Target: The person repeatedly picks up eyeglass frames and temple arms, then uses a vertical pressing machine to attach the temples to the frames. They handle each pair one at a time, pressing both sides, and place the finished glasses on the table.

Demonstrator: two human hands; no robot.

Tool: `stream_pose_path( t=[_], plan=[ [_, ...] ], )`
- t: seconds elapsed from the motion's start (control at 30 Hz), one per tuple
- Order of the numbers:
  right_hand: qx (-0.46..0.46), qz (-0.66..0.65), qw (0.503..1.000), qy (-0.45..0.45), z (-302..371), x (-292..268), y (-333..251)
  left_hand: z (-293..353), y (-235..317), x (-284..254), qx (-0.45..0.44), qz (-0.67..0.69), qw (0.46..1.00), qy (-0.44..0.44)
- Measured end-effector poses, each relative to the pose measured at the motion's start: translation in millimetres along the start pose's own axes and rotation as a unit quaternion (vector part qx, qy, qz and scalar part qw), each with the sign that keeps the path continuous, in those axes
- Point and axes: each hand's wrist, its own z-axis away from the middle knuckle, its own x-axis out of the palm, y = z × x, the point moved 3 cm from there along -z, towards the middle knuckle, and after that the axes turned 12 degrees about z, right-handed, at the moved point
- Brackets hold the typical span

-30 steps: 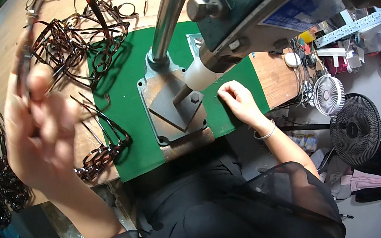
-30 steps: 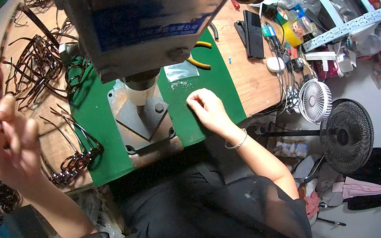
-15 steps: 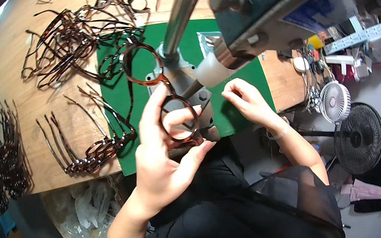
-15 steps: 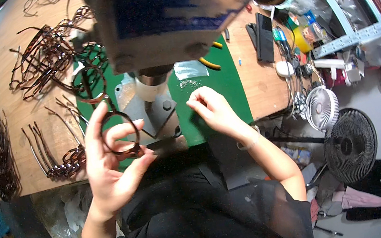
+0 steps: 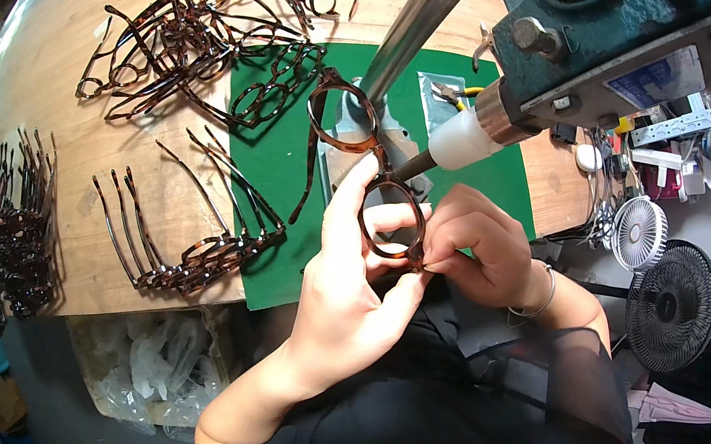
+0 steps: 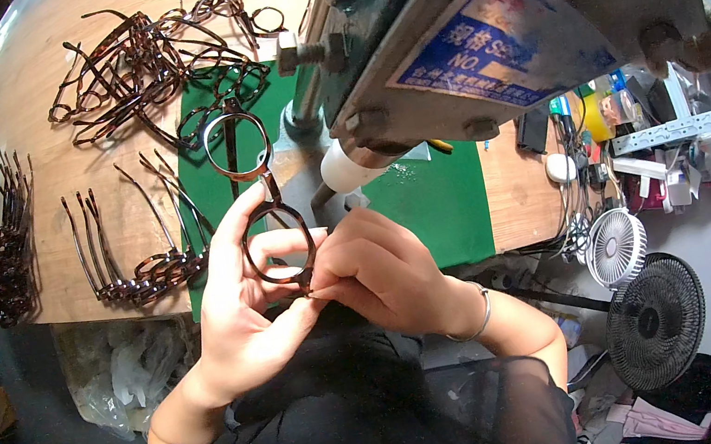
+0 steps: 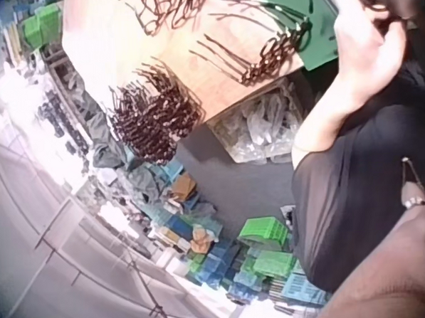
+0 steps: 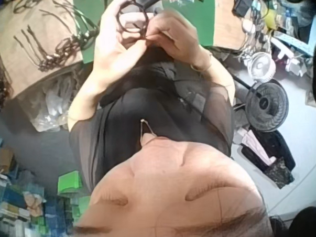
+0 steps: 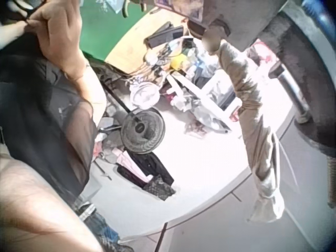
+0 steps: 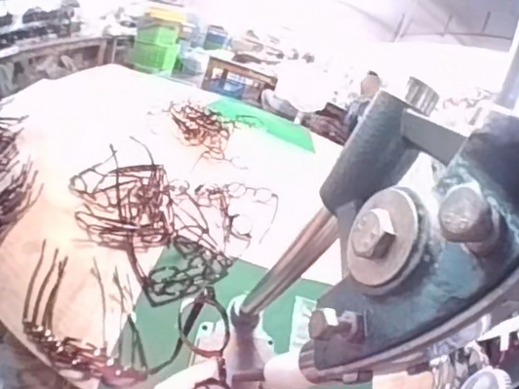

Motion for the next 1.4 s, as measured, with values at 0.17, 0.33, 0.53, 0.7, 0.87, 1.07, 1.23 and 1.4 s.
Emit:
stream_pose_path(
  t=[0.17, 0.33, 0.53, 0.7, 0.87, 1.07, 1.23, 1.4],
  plan=[
    [-0.023, 0.006, 1.0, -0.002, 1, -5, 0, 0, -2, -1, -0.009, -0.019, 0.999, -0.032],
    [0.01, -0.036, 0.999, 0.004, 0, -4, 4, 0, -1, 0, -0.026, -0.032, 0.998, -0.036],
    [0.026, -0.058, 0.998, -0.011, -1, -6, 3, 0, 2, 2, -0.01, -0.023, 0.998, -0.05],
    [0.03, -0.066, 0.997, -0.015, 1, -7, 3, 1, 4, 3, -0.023, -0.027, 0.998, -0.055],
    [0.063, -0.094, 0.994, -0.007, 3, -4, 3, 3, 3, 5, -0.02, -0.052, 0.997, -0.05],
    [0.003, -0.038, 0.999, 0.015, 3, -5, 0, 4, 1, 5, -0.027, -0.003, 0.999, -0.043],
    [0.022, -0.087, 0.995, 0.053, 7, -8, 5, 1, 2, 8, -0.015, -0.001, 1.0, -0.027],
    [0.099, -0.091, 0.979, 0.152, 3, -23, 16, -26, 33, 18, 0.075, -0.129, 0.989, 0.005]
  ],
)
